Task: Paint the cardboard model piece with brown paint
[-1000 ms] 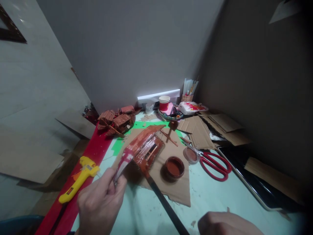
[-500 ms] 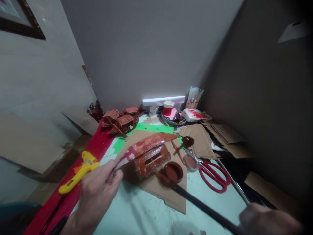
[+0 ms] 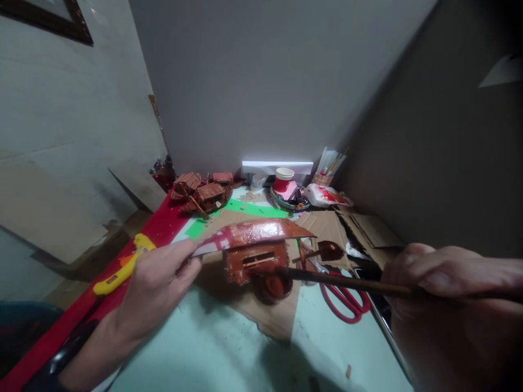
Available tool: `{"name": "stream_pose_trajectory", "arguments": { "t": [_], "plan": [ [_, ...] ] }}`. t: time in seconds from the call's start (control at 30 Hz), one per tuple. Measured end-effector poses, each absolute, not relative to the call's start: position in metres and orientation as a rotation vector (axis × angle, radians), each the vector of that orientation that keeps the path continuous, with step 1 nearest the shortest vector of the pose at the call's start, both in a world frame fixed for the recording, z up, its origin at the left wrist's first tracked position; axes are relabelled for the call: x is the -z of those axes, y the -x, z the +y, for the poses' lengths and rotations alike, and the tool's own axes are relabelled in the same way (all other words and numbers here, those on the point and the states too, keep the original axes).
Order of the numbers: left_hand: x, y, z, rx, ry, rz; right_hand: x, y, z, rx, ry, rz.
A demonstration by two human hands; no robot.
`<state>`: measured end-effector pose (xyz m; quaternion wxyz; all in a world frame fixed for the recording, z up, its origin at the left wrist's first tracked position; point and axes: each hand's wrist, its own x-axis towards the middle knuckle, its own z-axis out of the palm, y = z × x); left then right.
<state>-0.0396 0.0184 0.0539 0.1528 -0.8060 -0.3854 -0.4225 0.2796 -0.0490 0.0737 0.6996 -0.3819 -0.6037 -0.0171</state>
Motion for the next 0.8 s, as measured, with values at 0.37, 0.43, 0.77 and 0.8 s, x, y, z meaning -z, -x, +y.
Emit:
{"name": "stream_pose_trajectory", "arguments": {
  "t": [0.37,0.43,0.77,0.8],
  "plan": [
    [-0.051,0.032,0.017,1.181,2.326,-1.004,-0.076,-0.252,-0.054,0.045,0.879,-1.367],
    [-0.049,0.033,0.017,1.171,2.326,-1.007,-0.08,-0.245,-0.052,-0.029,0.897,-1.323],
    [-0.041,0.04,0.016,1.161,2.339,-1.042,-0.065,-0.277,-0.051,0.07,0.926,-1.391],
    [-0.041,0.04,0.016,1.151,2.333,-1.047,-0.064,-0.279,-0.05,0.089,0.927,-1.381]
  ]
}}
